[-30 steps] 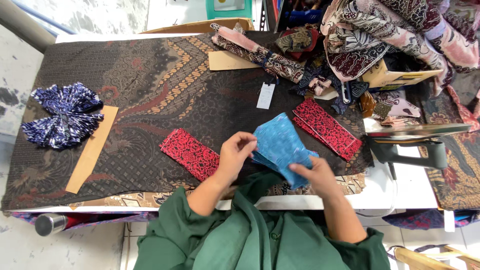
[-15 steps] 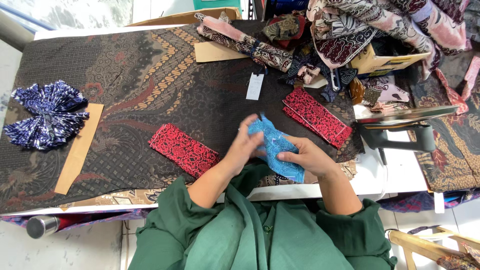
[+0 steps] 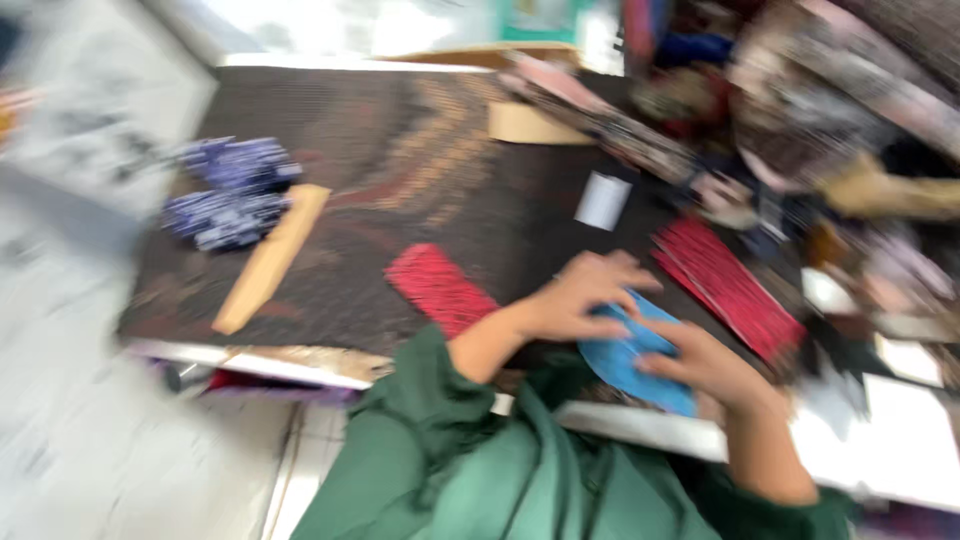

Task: The person folds several pieces of patterned fabric on a work table. They gather and align the edges of a blue patterned piece, then fold it into a compact stack. The person repeats the process with red and blue patterned pieces, arranging them into neat piles.

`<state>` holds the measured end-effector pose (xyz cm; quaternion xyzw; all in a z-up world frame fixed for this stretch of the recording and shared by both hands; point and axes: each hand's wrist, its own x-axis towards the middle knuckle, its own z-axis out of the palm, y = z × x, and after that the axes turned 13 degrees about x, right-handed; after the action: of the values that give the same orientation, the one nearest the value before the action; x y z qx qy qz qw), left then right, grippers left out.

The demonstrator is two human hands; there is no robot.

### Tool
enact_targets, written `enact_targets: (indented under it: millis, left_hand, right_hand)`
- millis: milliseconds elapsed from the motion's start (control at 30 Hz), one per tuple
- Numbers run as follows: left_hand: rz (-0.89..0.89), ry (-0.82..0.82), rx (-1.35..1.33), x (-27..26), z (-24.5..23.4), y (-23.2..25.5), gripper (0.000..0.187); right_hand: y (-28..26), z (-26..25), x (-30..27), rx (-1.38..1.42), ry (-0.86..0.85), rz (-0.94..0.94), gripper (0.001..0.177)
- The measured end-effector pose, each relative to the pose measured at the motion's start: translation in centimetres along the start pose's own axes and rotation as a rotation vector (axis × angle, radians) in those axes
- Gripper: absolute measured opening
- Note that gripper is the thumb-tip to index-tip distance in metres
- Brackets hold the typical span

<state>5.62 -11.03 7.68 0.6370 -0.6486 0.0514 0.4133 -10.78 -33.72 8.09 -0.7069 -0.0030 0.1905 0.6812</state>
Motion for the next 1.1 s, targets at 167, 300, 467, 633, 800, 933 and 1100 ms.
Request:
enact_targets:
  millis: [167,300,467,633,800,933,1100]
  left_hand:
    - [-0.462,-0.353,0.015,-0.5,-0.2,-2.6,0.040]
    - [-0.561,-0.154,0.271,-1.5,1.7,-4.3,0.034]
    - [-0.843,-0.180,0.280,-2.0,3.7,-5.1,0.045]
    - [-0.787,0.019,0.202,-2.1,3.5,-5.9,0.056]
    - [-0.758,0.054,0.230,-2.0,3.6,-4.0,0.059]
    - [-0.591,0.135,0.274,-1.9,3.3,-3.2,0.066]
    - [-0.640,0.146,0.404,-1.7,1.3,-1.7,0.062]
  right_hand:
    - [4.2,-2.6,1.1,0.147,0.298,0.174,0.046]
    - [8.5,-4.3,1.9,-0.105,0.514,0.302,0.033]
    - [10.6,-4.5,0.2,-0.069,0.644,0.092,0.032]
    - [8.1,-1.9,-1.9,0.039,0.707,0.036,0.044]
    - [3.8,1.1,-1.9,0.063,0.814,0.036,0.050]
    - [2.3,2.3,-1.9,-0.193,0.855,0.057,0.055]
    - [3.5,1.5,-1.9,-0.534,1.041,0.066,0.047]
